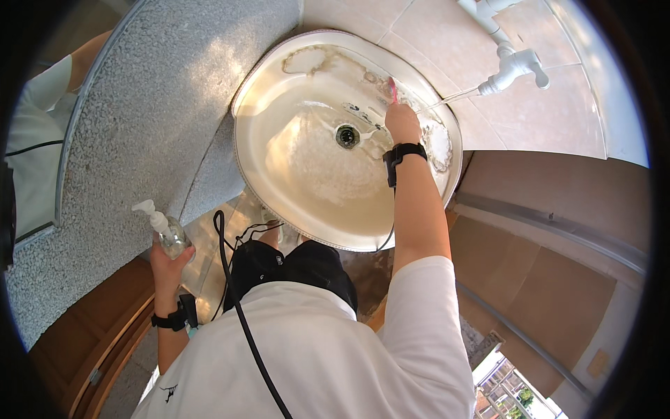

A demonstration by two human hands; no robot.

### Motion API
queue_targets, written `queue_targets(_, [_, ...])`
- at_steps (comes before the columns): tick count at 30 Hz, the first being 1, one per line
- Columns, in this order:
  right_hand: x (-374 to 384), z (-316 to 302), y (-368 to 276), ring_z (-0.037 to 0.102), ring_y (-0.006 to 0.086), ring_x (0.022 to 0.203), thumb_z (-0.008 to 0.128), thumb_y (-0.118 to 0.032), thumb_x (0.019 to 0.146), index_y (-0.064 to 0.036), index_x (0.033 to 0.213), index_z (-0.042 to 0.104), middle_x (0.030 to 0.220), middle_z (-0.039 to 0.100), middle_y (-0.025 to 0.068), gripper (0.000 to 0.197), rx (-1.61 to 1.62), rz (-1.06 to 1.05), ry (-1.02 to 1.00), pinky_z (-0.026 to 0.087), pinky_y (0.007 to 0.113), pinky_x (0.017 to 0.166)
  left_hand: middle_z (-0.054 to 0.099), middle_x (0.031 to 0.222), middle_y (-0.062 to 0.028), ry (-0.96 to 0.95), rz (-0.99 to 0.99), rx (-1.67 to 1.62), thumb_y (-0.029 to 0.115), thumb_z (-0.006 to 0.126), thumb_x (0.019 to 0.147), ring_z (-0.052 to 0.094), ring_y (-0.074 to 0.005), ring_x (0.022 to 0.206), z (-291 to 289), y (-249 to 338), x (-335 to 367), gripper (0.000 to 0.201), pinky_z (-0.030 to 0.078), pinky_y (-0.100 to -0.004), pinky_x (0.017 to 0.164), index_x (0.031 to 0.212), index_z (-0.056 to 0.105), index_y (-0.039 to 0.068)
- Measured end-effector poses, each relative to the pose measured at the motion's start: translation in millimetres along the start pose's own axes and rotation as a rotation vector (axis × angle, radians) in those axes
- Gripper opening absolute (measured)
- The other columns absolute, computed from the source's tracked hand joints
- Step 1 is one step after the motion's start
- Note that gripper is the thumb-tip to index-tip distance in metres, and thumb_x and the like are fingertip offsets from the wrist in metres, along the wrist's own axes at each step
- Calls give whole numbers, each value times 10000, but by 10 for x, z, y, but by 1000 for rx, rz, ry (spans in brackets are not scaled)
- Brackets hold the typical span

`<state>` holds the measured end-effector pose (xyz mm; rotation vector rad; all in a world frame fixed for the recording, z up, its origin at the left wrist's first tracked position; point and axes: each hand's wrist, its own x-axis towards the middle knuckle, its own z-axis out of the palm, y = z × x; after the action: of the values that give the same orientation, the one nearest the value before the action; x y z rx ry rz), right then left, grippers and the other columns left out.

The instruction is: The person cleans the interior and rim of a bathroom sink using a toothbrush, occasionally rinsing the brush under running water and holding a pump bottle in the other hand.

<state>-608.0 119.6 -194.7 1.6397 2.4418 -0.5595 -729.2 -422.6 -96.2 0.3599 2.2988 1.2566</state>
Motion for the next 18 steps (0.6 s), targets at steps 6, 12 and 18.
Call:
queue_targets(6, [-103,98,-730,532,404,1025,366,-347,887,1,1031,601,1059,580,239,445,-3,-61,-113,420,460,881,581,1010,-101,-19,28,28,90,750,643,556,-184,932,31,8,7,601,428,-310,843,1158,459,-18])
queue_targets(12, [-70,131,-97,543,404,1006,360,-304,893,17,987,617,1003,588,270,422,18,-27,23,429,455,860,580,1020,-109,21,26,51,84,748,638,558,-200,943,37,16,2,611,427,-319,853,1162,453,-20])
queue_targets(18, [-144,-134,20,563,426,943,350,-319,901,29,953,609,1010,581,276,437,-235,-294,19,443,478,819,581,1015,-100,-1,3,34,68,747,635,561,-192,928,54,31,21,606,430,-317,847,1159,454,-12])
